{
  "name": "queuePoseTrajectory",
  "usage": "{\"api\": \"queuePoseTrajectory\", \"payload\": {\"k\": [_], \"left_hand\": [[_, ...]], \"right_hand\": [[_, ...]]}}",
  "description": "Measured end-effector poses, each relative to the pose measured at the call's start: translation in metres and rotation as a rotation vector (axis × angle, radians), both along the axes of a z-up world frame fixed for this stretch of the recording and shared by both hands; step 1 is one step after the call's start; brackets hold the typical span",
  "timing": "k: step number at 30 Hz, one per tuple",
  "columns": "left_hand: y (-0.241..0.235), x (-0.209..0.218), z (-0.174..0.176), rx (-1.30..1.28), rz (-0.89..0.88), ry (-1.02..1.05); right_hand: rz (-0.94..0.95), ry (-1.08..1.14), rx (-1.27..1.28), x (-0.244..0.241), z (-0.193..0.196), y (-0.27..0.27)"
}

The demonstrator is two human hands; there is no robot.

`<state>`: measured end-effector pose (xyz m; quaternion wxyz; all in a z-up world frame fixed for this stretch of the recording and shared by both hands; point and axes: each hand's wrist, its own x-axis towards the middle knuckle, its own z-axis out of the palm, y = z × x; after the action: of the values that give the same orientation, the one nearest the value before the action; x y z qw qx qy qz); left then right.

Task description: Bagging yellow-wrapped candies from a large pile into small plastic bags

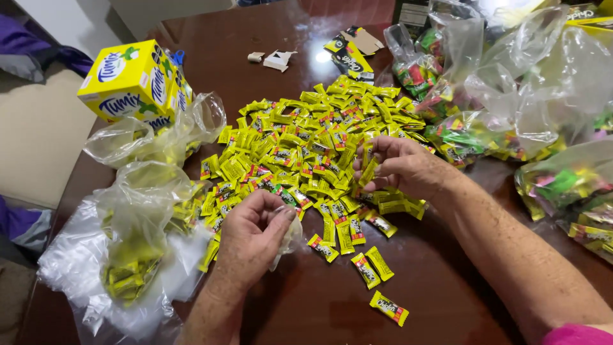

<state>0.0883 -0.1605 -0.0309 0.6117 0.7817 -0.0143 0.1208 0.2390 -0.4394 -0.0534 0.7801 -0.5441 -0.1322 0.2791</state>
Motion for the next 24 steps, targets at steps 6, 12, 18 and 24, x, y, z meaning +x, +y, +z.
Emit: {"api": "queuePoseTrajectory", "payload": {"k": [6, 12, 18, 24], "left_hand": [[0.0, 0.002, -0.006, 0.044, 0.024, 0.01], [0.004, -0.004, 0.004, 0.029, 0.025, 0.006], [-0.004, -0.008, 0.007, 0.005, -0.011, 0.0], [-0.008, -0.007, 0.006, -0.006, -0.054, 0.011]], "right_hand": [[0.046, -0.129, -0.225, 0.005, -0.007, 0.0], [0.142, -0.697, -1.21, -0.017, 0.062, -0.008], [0.351, -0.731, -1.532, -0.016, 0.028, 0.001], [0.253, -0.501, -1.193, -0.007, 0.047, -0.003]]}}
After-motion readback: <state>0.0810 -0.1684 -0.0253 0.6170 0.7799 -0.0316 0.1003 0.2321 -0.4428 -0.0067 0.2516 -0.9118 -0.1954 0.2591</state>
